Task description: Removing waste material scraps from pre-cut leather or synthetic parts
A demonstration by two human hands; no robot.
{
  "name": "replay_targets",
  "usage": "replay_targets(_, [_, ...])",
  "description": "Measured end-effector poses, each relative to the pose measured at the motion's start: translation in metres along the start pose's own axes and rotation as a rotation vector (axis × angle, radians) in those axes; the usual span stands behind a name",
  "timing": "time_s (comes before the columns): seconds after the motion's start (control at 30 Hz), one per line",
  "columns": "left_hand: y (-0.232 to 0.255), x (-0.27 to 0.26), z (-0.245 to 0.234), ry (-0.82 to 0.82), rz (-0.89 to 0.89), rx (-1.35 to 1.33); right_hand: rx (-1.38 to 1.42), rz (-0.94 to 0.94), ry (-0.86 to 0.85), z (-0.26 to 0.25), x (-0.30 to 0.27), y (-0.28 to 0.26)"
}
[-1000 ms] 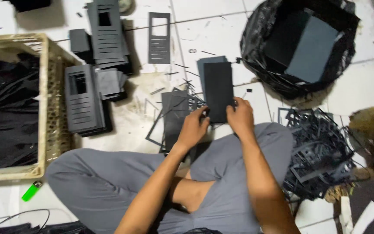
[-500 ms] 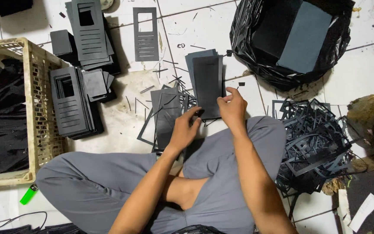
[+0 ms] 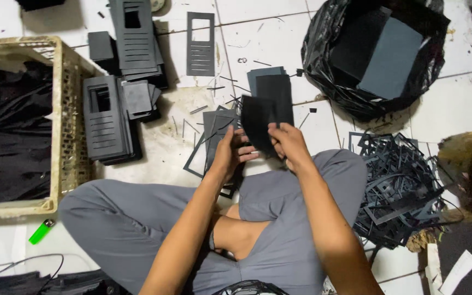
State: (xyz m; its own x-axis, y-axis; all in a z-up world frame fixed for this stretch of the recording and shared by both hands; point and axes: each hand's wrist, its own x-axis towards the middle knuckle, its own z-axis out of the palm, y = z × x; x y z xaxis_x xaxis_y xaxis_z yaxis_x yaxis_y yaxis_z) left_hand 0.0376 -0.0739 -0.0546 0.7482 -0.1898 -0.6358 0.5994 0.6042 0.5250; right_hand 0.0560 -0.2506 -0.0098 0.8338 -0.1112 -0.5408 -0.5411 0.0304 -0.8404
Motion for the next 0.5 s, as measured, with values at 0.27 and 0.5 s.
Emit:
replay_targets(0.27, [0.024, 0.008, -0.05, 0.103, 0.13, 0.156, -0.405, -0.247, -0.149, 0.029, -0.025, 0.022])
replay_targets(0.5, [0.036, -0.015, -0.081, 0.07, 0.102, 0.339, -0.682, -0.742, -0.259, 0.065, -0.047, 0.002])
